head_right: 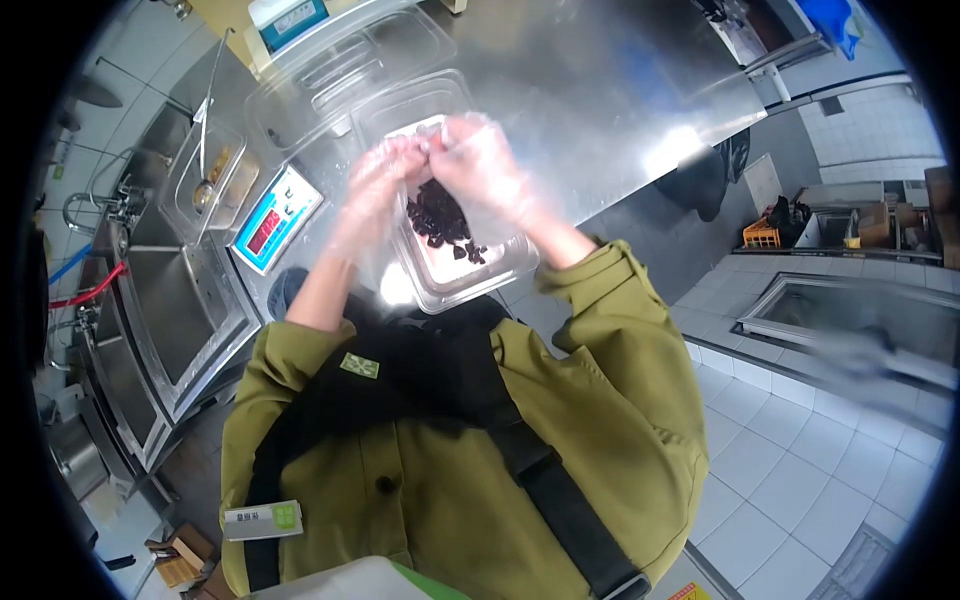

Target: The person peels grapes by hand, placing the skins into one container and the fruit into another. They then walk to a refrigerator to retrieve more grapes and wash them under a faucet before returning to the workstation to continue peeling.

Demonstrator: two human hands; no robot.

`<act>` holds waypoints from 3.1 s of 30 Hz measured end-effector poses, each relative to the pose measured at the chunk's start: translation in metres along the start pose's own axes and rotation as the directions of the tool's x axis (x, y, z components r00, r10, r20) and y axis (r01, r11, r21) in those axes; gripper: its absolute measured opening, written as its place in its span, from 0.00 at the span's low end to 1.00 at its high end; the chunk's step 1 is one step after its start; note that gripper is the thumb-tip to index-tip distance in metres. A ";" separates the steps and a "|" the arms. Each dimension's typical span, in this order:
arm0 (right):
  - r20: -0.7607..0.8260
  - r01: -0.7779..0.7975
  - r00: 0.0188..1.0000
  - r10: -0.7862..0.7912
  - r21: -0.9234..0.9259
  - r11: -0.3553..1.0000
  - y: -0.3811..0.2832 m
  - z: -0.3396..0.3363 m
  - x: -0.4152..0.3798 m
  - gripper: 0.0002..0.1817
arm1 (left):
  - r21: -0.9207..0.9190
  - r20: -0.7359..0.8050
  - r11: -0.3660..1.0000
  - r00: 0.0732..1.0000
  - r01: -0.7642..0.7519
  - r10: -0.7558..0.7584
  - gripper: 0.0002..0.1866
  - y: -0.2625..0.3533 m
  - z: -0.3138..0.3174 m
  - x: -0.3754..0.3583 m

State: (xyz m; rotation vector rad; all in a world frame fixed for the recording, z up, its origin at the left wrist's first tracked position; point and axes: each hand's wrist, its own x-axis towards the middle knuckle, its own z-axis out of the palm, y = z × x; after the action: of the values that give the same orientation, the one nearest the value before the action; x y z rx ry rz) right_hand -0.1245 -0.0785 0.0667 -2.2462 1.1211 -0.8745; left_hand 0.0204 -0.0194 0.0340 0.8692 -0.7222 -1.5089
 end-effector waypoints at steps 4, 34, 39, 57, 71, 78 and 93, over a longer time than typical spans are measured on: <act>0.194 -0.249 0.968 0.159 0.656 0.713 0.003 -0.023 0.013 0.05 | -0.129 0.005 0.991 0.999 0.032 -0.032 0.11 0.025 0.008 0.008; 0.828 0.089 0.530 0.183 -0.269 0.959 0.015 0.008 -0.005 0.35 | 0.272 -0.667 0.846 0.544 -0.458 0.509 0.16 0.173 -0.203 -0.086; 0.699 0.112 0.698 0.156 -0.321 0.940 0.011 0.022 0.000 0.13 | 0.377 -0.664 0.908 0.629 -0.185 0.404 0.18 0.186 -0.210 -0.082; 0.376 -0.691 0.701 0.605 0.150 0.707 -0.044 0.041 0.040 0.06 | -0.579 -0.027 0.815 0.999 -0.038 0.027 0.12 0.033 -0.086 -0.082; 0.868 0.038 0.375 -0.325 0.336 0.941 -0.175 0.174 0.184 0.13 | -0.267 -0.390 0.919 0.905 -0.290 0.172 0.11 0.043 -0.131 -0.092; 0.973 0.696 -0.218 0.078 0.099 0.711 -0.196 0.291 0.202 0.16 | -0.296 -0.633 0.900 0.771 -0.318 0.064 0.14 0.078 -0.163 -0.131; 0.972 0.447 0.045 -0.229 0.185 0.875 -0.213 0.227 0.229 0.15 | -0.324 -0.742 0.896 0.669 -0.304 -0.041 0.17 0.070 -0.166 -0.124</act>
State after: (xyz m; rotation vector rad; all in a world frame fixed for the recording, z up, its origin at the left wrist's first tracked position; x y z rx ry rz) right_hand 0.2551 -0.1208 0.1265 -2.4311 -0.0736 0.7498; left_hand 0.2020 0.1019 0.0193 0.9538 0.1555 -0.9728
